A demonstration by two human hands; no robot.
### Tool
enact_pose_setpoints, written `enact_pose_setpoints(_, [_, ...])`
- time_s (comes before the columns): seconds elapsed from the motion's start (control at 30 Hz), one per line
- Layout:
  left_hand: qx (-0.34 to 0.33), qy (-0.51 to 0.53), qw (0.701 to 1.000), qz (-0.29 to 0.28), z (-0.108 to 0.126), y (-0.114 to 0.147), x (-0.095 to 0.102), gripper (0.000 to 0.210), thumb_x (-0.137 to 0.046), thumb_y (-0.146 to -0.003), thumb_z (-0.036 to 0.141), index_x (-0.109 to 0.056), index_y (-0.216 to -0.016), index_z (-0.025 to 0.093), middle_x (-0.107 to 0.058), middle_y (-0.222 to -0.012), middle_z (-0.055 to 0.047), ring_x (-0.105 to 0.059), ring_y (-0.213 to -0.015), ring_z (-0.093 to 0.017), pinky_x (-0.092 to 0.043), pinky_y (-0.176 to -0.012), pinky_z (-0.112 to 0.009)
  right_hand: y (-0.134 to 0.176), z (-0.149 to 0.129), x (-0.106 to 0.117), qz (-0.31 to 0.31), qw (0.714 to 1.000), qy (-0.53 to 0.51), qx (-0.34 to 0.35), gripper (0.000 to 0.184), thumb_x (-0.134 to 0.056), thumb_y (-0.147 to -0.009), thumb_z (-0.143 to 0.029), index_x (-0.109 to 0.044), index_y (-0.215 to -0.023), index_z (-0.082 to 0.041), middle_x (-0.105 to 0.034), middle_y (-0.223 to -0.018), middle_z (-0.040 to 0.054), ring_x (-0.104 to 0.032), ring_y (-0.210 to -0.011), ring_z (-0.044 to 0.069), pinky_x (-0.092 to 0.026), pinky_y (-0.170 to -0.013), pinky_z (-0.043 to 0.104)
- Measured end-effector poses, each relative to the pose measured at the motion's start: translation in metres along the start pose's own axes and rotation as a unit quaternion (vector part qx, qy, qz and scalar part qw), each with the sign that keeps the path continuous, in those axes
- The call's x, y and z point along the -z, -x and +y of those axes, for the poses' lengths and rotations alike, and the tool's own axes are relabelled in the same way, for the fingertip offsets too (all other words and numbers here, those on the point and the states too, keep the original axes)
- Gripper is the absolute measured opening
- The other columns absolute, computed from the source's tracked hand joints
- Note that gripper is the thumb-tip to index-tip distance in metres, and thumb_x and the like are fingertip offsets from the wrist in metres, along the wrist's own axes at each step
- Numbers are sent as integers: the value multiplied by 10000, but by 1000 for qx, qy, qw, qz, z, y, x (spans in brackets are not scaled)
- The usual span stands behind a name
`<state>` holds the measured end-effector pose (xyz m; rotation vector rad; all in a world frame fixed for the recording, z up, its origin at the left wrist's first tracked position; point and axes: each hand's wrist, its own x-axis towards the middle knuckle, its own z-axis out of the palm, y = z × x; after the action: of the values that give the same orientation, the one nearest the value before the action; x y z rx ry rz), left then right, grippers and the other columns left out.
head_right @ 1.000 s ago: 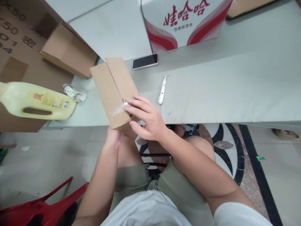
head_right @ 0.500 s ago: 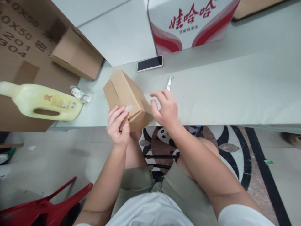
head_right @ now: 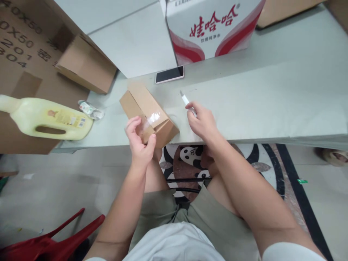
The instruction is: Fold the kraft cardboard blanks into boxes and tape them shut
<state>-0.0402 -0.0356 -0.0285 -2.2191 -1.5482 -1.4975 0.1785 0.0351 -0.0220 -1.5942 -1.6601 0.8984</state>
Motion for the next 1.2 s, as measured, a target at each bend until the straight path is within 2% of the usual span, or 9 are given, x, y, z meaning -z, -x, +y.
enact_pose_setpoints(0.13, [16, 28, 999, 9, 3, 3, -5, 405, -609, -927, 385, -425, -1262, 248, -477, -1214, -102, -518, -1220, -244, -442, -1064, -460, 34, -6, 28, 45, 971, -165, 165, 287, -678, -829, -262, -625, -1110, -259, -666, -813, -8, -594, -661, 154, -475, -600, 293])
enact_pose_setpoints(0.23, [25, 30, 999, -11, 5, 2, -5, 380, -586, -946, 397, -403, -1245, 253, -463, -1192, -96, -510, -1223, -246, -439, -1066, -468, 52, -10, 31, 68, 949, -209, 227, 191, -708, -859, -317, -614, -1017, -266, -612, -675, -38, -546, -532, 123, -434, -488, 265])
enact_pose_setpoints(0.33, [28, 32, 998, -37, 9, 0, -6, 387, -575, -960, 414, -386, -1257, 255, -456, -1220, -108, -500, -1237, -253, -423, -1078, -483, 63, -16, 23, 95, 932, -228, 264, 135, -648, -933, -393, -611, -936, -263, -595, -593, -42, -566, -473, 117, -436, -451, 254])
enact_pose_setpoints(0.53, [2, 36, 999, -27, 15, 0, -14, 419, -577, -959, 464, -377, -1273, 273, -460, -1206, -100, -475, -1246, -268, -417, -1068, -494, 74, -32, 12, 36, 918, -152, 365, 149, -586, -979, -330, -706, -1005, -246, -729, -701, -10, -655, -539, 109, -504, -524, 227])
enact_pose_setpoints(0.67, [1, 40, 999, -14, 16, 1, -17, 397, -575, -961, 465, -391, -1262, 283, -475, -1205, -94, -488, -1244, -264, -400, -1073, -500, 74, -34, 8, 18, 917, -164, 364, 99, -597, -967, -268, -678, -1014, -238, -749, -737, -16, -659, -558, 94, -495, -537, 199])
enact_pose_setpoints(0.83, [20, 14, 999, -24, 17, 2, -16, 334, -524, -976, 518, -418, -1173, 270, -506, -1122, -82, -492, -1277, -277, -380, -1088, -524, 77, -30, 3, 8, 935, -124, 333, 110, -539, -990, -328, -618, -1014, -255, -712, -645, -38, -587, -454, 98, -452, -482, 217])
enact_pose_setpoints(1.0, [9, -36, 998, -43, 17, 1, -17, 346, -427, -989, 587, -468, -1062, 251, -505, -1090, -90, -520, -1243, -284, -378, -1088, -526, 79, -32, -2, 33, 920, -50, 387, 82, -538, -963, -246, -610, -999, -262, -694, -648, -41, -603, -500, 107, -421, -499, 219])
enact_pose_setpoints(1.1, [5, -32, 999, -43, 17, 1, -16, 359, -419, -988, 594, -490, -1045, 246, -509, -1085, -90, -526, -1219, -283, -360, -1101, -526, 81, -36, -2, 59, 905, -15, 420, 95, -552, -923, -175, -610, -947, -247, -631, -596, -57, -552, -477, 93, -381, -492, 216])
enact_pose_setpoints(1.2, [13, -17, 998, -54, 18, -1, -14, 325, -473, -980, 561, -514, -1034, 243, -518, -1088, -88, -517, -1220, -282, -343, -1111, -520, 81, -38, -1, 41, 916, -40, 398, 104, -556, -897, -152, -613, -905, -238, -577, -561, -74, -494, -442, 73, -357, -467, 206])
